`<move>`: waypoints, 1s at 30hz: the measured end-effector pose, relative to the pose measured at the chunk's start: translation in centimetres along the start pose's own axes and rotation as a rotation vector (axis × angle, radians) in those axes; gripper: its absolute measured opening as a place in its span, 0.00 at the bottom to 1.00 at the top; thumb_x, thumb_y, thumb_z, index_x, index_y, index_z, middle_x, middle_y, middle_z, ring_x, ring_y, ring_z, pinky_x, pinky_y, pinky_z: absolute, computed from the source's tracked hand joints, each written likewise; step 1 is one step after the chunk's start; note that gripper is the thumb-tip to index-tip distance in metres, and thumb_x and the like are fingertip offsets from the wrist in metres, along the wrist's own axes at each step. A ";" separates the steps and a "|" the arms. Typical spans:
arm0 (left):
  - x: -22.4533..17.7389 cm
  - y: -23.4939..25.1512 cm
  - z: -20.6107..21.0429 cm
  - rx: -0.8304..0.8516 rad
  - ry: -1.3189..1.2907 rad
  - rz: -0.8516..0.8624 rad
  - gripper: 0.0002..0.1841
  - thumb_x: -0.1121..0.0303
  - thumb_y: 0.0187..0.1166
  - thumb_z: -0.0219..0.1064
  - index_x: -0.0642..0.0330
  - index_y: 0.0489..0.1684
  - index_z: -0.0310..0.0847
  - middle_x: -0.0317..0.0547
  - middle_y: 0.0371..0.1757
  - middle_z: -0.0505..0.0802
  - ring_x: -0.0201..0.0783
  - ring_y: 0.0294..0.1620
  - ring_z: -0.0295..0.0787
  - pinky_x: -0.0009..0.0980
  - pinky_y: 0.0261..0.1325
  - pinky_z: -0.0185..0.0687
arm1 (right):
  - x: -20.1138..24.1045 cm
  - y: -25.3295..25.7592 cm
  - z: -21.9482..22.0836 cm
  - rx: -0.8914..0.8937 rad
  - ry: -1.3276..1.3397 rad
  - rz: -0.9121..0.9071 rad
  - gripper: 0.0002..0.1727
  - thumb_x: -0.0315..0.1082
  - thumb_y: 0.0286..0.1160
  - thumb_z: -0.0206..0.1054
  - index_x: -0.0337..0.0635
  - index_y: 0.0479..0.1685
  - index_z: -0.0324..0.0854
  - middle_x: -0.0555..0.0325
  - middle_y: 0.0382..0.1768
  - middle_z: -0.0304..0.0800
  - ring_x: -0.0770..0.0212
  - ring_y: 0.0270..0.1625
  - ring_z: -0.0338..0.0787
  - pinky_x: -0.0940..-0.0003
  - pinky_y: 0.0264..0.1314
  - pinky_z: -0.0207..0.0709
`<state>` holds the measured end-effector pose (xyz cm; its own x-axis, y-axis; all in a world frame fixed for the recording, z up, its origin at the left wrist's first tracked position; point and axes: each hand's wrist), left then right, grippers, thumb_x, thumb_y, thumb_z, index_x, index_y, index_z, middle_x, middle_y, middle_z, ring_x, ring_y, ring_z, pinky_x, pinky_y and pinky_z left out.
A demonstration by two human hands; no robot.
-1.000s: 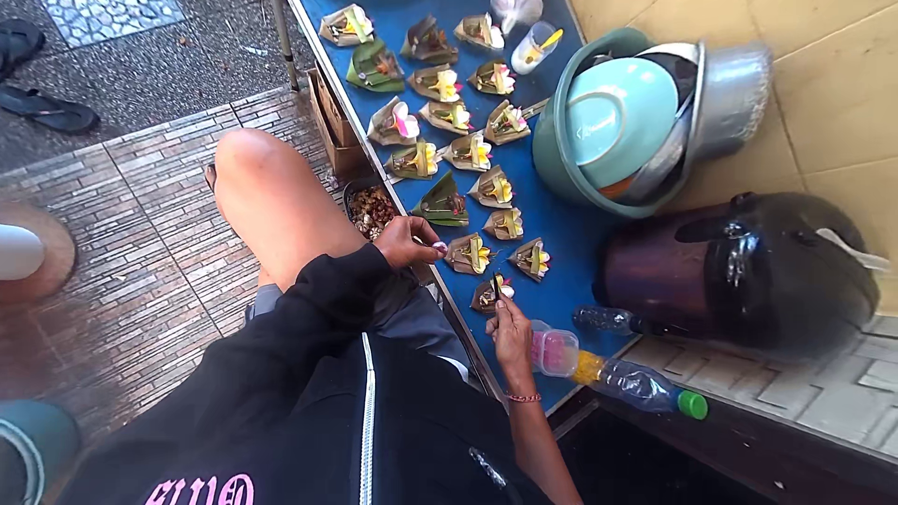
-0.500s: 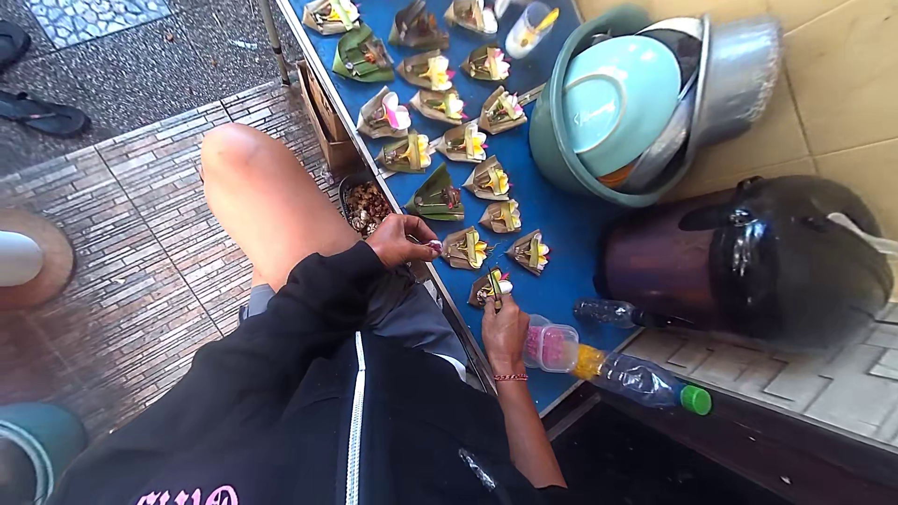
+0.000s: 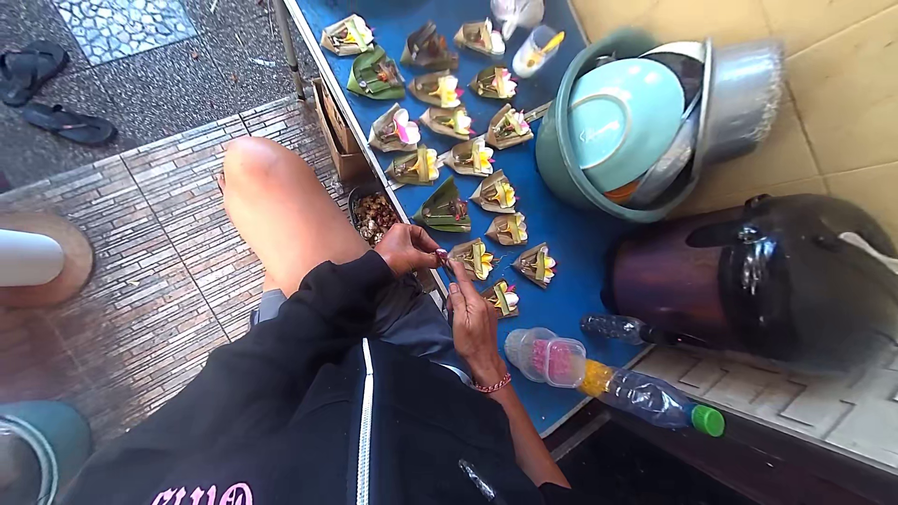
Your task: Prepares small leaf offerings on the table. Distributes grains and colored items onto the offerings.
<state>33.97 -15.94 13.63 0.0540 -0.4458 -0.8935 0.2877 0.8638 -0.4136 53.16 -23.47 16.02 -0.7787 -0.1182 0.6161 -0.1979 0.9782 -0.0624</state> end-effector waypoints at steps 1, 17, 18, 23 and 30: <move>0.0 0.0 0.0 -0.005 0.003 0.003 0.13 0.80 0.63 0.81 0.72 0.43 0.87 0.49 0.35 0.95 0.31 0.35 0.92 0.29 0.46 0.89 | 0.1 0.3 0.0 -0.004 -0.015 -0.002 0.26 0.38 0.93 0.46 0.51 0.85 0.75 0.56 0.22 0.84 0.55 0.25 0.82 0.50 0.33 0.76; -0.1 0.1 -0.2 -0.054 0.179 -0.014 0.12 0.75 0.61 0.84 0.68 0.37 0.90 0.49 0.34 0.95 0.34 0.35 0.91 0.37 0.47 0.87 | 0.9 1.4 0.2 -0.024 -0.104 0.036 0.24 0.38 0.92 0.51 0.59 0.82 0.79 0.49 0.26 0.89 0.47 0.27 0.86 0.43 0.33 0.76; -0.2 0.1 -0.1 -0.037 0.181 -0.016 0.13 0.75 0.61 0.85 0.69 0.39 0.90 0.49 0.35 0.95 0.35 0.37 0.92 0.38 0.49 0.88 | 0.8 1.6 0.3 -0.034 -0.097 0.040 0.23 0.38 0.92 0.51 0.57 0.80 0.80 0.48 0.27 0.90 0.47 0.27 0.87 0.42 0.33 0.77; -0.3 -0.1 -0.1 -0.020 0.040 -0.019 0.14 0.76 0.63 0.84 0.71 0.44 0.89 0.51 0.38 0.96 0.32 0.37 0.93 0.31 0.49 0.90 | -0.9 2.9 -0.3 -0.046 -0.021 0.160 0.21 0.38 0.92 0.53 0.53 0.76 0.83 0.53 0.24 0.87 0.51 0.27 0.85 0.45 0.36 0.78; 0.0 0.2 -0.2 -0.042 -0.054 0.021 0.14 0.78 0.64 0.82 0.72 0.45 0.86 0.51 0.40 0.94 0.33 0.39 0.93 0.31 0.50 0.90 | -5.6 6.6 -3.4 -0.140 0.117 0.399 0.26 0.47 0.97 0.44 0.52 0.82 0.76 0.53 0.21 0.78 0.55 0.21 0.74 0.51 0.29 0.72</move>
<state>33.88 -15.71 13.48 0.1119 -0.4382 -0.8919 0.2454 0.8819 -0.4025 58.25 -15.81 14.78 -0.7036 0.2856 0.6506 0.1933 0.9581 -0.2115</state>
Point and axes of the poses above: each hand's wrist, its own y-axis towards the middle knuckle, its own z-axis out of the palm, x = y × z
